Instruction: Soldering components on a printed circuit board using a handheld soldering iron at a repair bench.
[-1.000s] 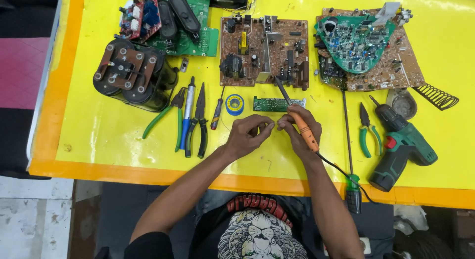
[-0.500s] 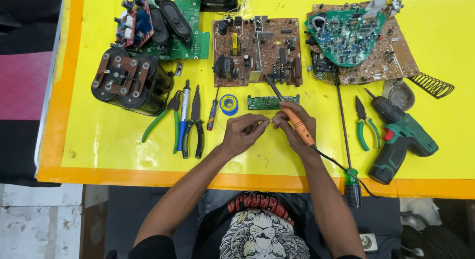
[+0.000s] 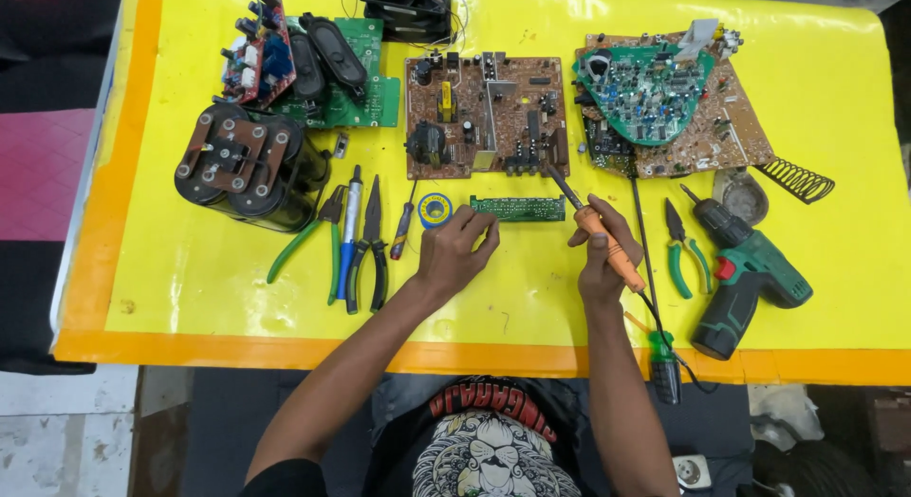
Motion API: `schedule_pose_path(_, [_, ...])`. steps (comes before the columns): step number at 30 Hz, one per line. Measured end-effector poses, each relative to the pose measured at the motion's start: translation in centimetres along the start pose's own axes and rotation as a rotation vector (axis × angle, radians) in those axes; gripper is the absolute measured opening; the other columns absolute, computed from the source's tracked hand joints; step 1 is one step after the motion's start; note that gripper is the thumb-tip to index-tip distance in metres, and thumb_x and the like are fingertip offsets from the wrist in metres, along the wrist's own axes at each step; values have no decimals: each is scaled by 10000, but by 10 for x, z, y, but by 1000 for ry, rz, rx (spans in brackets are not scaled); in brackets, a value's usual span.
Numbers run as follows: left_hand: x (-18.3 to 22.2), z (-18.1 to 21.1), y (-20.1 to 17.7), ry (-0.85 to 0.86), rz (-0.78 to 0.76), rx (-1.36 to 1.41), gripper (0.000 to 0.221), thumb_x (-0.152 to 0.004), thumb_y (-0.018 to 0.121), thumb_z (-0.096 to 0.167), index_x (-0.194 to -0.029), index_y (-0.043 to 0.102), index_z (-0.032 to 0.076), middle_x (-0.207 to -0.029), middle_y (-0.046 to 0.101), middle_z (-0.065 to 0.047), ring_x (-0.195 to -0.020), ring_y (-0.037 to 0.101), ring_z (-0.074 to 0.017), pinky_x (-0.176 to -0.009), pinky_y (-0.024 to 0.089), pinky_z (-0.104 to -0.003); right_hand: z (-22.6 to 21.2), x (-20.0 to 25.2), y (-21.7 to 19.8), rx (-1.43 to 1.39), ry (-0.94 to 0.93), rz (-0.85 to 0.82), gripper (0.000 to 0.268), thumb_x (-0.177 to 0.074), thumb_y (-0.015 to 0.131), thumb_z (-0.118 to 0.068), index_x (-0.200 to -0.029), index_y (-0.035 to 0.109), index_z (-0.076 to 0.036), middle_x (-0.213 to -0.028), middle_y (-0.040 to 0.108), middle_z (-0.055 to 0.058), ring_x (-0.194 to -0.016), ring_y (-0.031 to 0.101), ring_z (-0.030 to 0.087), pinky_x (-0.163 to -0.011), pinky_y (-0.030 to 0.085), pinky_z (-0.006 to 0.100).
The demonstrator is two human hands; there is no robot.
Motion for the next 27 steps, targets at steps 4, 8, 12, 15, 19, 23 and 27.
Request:
schedule_pose_path(4, [1, -5, 10, -22, -4, -39, 35, -897, 744, 82, -906, 734, 115, -714, 589, -15, -556, 671, -197, -453, 523, -268, -15, -9, 7, 6, 10, 18, 420, -1095, 546, -225, -1288, 611, 142, -713, 659, 164, -614, 682, 238, -688, 603, 406])
schedule_pose_path(8, [5, -7, 9, -30, -3, -5, 26, -922, 740, 119, -937, 738, 140, -740, 598, 17, -623, 707, -190, -485, 552, -263, 2, 5, 6, -26, 20, 15, 388, -1042, 620, -190, -1221, 588, 153, -697, 669, 191, -614, 697, 262, -666, 595, 403])
schedule_pose_path(12, [11, -15, 0, -104, 57, 184, 92, -920, 750, 79, -985, 772, 141, -779, 667, 19, -708, 748, -173, -518, 575, -242, -15, 1, 21, -104, 10, -7, 452, -1051, 637, -244, -1294, 584, 133, -817, 715, 237, -699, 740, 289, -682, 606, 402])
schedule_pose_path(15, [4, -6, -11, -89, 71, 320, 94, -921, 757, 68, -982, 777, 137, -718, 647, -3, -506, 623, -160, -423, 520, -249, -21, -1, 38, -195, 36, -90, 431, -1057, 646, -157, -1384, 553, 108, -990, 754, 287, -869, 784, 349, -738, 622, 389])
schedule_pose_path(19, [5, 0, -5, -55, 65, 372, 123, -918, 746, 45, -988, 794, 133, -723, 673, -13, -520, 646, -163, -420, 523, -247, -19, 5, 52, -209, 29, -115, 375, -1002, 683, -16, -1344, 599, 114, -1006, 772, 295, -890, 794, 365, -763, 635, 413])
schedule_pose_path(23, [6, 3, -6, -25, 76, 394, 85, -920, 758, 66, -976, 786, 123, -722, 691, -19, -489, 611, -146, -417, 514, -252, -14, 10, 54, -223, 26, -101, 361, -914, 734, 112, -1263, 645, 137, -937, 778, 297, -863, 798, 380, -777, 647, 442])
schedule_pose_path(27, [2, 10, -10, 9, 63, 400, 84, -923, 747, 40, -976, 775, 99, -722, 697, -41, -482, 615, -153, -427, 520, -254, -10, 12, 51, -198, -13, -79, 434, -818, 810, 182, -1226, 667, 146, -912, 777, 277, -853, 798, 369, -756, 657, 460])
Point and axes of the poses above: each hand's wrist, its own x-axis away from the middle knuckle, its own y-axis out of the palm, z = x × y, the point moved 7 cm from there along -x, towards the middle knuckle
